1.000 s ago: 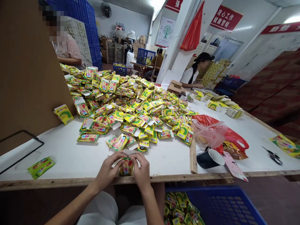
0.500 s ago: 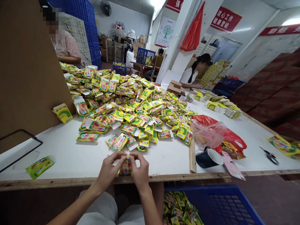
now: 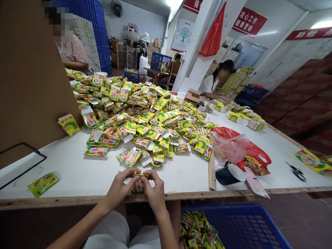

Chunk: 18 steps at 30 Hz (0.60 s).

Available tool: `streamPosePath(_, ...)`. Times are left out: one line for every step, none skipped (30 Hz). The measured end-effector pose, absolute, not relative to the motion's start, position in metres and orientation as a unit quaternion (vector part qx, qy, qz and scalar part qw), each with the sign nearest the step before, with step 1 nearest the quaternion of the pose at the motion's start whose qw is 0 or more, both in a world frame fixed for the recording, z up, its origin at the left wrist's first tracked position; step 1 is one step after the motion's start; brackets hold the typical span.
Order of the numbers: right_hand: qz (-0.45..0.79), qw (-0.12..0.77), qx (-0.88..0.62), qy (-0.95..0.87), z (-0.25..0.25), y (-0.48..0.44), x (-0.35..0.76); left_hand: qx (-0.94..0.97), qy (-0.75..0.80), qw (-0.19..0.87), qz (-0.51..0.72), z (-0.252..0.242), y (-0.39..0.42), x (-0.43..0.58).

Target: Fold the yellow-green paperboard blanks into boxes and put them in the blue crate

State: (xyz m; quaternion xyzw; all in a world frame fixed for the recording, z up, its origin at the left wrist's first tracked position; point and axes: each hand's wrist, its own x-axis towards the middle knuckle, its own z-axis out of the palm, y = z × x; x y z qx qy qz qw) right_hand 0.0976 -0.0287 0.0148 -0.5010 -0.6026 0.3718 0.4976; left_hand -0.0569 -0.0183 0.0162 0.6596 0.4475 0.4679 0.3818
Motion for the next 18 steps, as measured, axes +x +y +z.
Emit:
streamPosePath(0.355,0.499,-0.518,-0.597,0.020,-0.033,0.107,0.668,0.454,0.354,0.472,0.017,-0.017,-0.060)
streamPosePath(0.330,0.499,-0.544,-0.588,0.027,-0.040,0.122,0.672,0.468,0.318,0.477,0.017,-0.015,-0.064)
streamPosePath(0.295,0.496,-0.578,-0.577,0.034,-0.047,0.140,0.674,0.489,0.276,0.480,0.016,-0.012,-0.069)
streamPosePath(0.249,0.491,-0.616,-0.563,0.041,-0.055,0.162,0.673,0.514,0.235,0.476,0.014,-0.008,-0.074)
streamPosePath(0.200,0.461,-0.655,-0.564,0.047,-0.063,0.185,0.673,0.539,0.202,0.465,0.011,-0.002,-0.079)
streamPosePath(0.143,0.433,-0.683,-0.571,0.052,-0.070,0.206,0.674,0.561,0.179,0.445,0.007,0.003,-0.083)
streamPosePath(0.107,0.406,-0.696,-0.583,0.056,-0.076,0.224,0.679,0.578,0.164,0.422,0.002,0.009,-0.086)
streamPosePath(0.088,0.387,-0.705,-0.587,0.057,-0.081,0.237,0.686,0.590,0.154,0.397,-0.001,0.013,-0.088)
streamPosePath(0.084,0.375,-0.710,-0.591,0.058,-0.084,0.243,0.692,0.599,0.146,0.375,-0.004,0.017,-0.088)
streamPosePath(0.093,0.371,-0.710,-0.592,0.057,-0.085,0.242,0.697,0.604,0.137,0.360,-0.004,0.019,-0.087)
streamPosePath(0.109,0.374,-0.704,-0.593,0.055,-0.085,0.235,0.704,0.603,0.127,0.353,-0.001,0.020,-0.085)
streamPosePath(0.126,0.381,-0.692,-0.600,0.053,-0.083,0.223,0.717,0.592,0.116,0.350,0.005,0.018,-0.084)
streamPosePath(0.140,0.390,-0.674,-0.612,0.051,-0.080,0.207,0.738,0.567,0.108,0.350,0.013,0.015,-0.083)
streamPosePath(0.148,0.401,-0.650,-0.629,0.050,-0.074,0.190,0.768,0.530,0.103,0.345,0.023,0.011,-0.082)
streamPosePath(0.153,0.411,-0.622,-0.649,0.048,-0.068,0.173,0.803,0.482,0.104,0.334,0.033,0.006,-0.081)
streamPosePath(0.158,0.419,-0.594,-0.668,0.047,-0.061,0.157,0.837,0.432,0.110,0.317,0.044,0.000,-0.081)
streamPosePath(0.171,0.424,-0.568,-0.684,0.046,-0.053,0.142,0.865,0.386,0.122,0.296,0.053,-0.005,-0.080)
streamPosePath(0.196,0.426,-0.544,-0.696,0.044,-0.046,0.130,0.885,0.349,0.137,0.276,0.059,-0.009,-0.080)
